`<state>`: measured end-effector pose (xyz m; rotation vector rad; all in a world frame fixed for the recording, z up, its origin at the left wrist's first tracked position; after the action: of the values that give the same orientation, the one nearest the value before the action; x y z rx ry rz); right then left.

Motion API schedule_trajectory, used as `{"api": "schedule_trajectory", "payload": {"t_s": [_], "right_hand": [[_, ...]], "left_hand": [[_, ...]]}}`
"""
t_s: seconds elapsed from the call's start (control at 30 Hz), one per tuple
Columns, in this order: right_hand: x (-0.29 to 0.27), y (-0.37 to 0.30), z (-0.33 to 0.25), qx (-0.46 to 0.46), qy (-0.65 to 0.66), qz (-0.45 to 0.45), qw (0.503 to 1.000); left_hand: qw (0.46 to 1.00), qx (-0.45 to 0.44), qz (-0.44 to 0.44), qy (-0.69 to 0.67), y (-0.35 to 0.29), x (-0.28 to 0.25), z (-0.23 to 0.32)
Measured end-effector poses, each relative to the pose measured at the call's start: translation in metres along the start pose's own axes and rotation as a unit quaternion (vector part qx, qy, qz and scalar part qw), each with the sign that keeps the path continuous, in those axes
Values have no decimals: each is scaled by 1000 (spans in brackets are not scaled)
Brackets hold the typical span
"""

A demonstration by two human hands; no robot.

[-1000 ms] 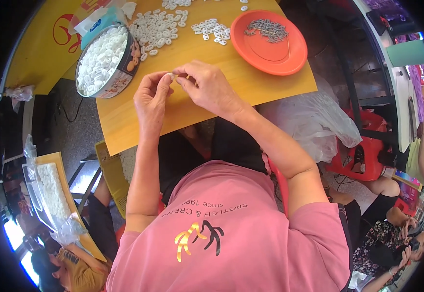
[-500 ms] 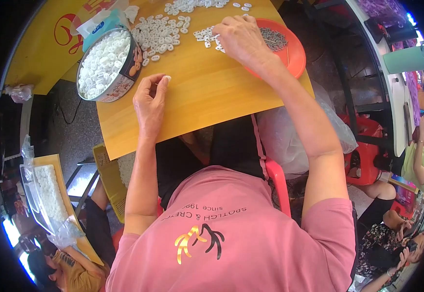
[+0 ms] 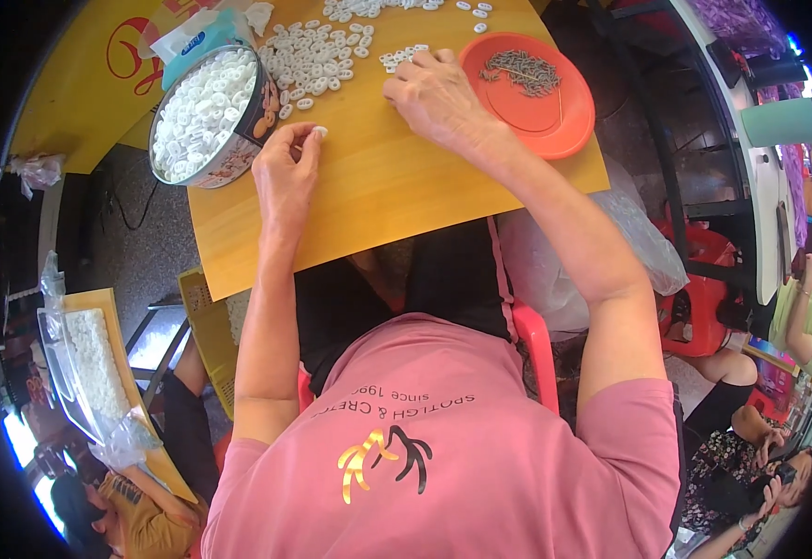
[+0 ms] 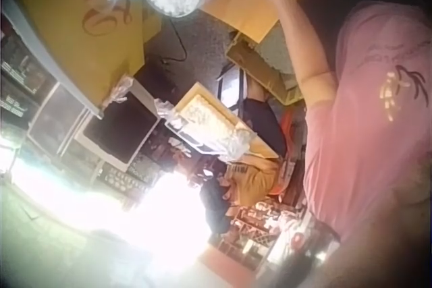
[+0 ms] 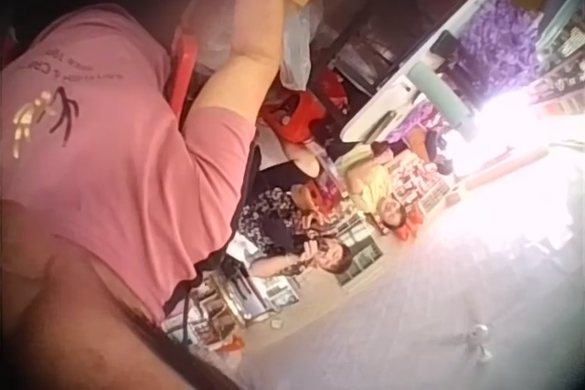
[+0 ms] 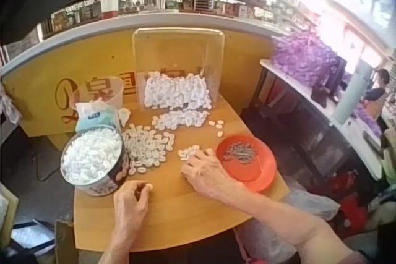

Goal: Assembling small white plastic components with metal pins at a workbench.

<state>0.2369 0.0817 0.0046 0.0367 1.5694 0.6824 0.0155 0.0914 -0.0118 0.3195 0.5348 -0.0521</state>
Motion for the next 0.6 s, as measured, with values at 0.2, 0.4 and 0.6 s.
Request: {"api": "schedule_trajectory", "payload": {"t_s": [0.2, 0.4, 0.6], "right_hand": [[1, -5, -10, -8, 72, 32, 997], [-4, -7, -17, 25, 107, 16, 994], [-9, -8, -27, 47, 134, -6, 990]], "left_hand": [[999, 13, -14, 34, 6, 2, -6], [993, -76, -55, -75, 6, -4, -8], [949, -135, -93, -268, 2, -13, -10]]}}
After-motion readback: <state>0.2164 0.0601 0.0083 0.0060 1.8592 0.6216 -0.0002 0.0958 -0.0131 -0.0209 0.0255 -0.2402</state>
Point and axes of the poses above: each hand's wrist, its own y-axis towards the middle knuckle, its own x-axis out of the palm, z = x × y, the point moved 2 cm from there along y, towards the middle knuckle, and after that the axes turned 2 degrees about z, right-handed, at the moved point
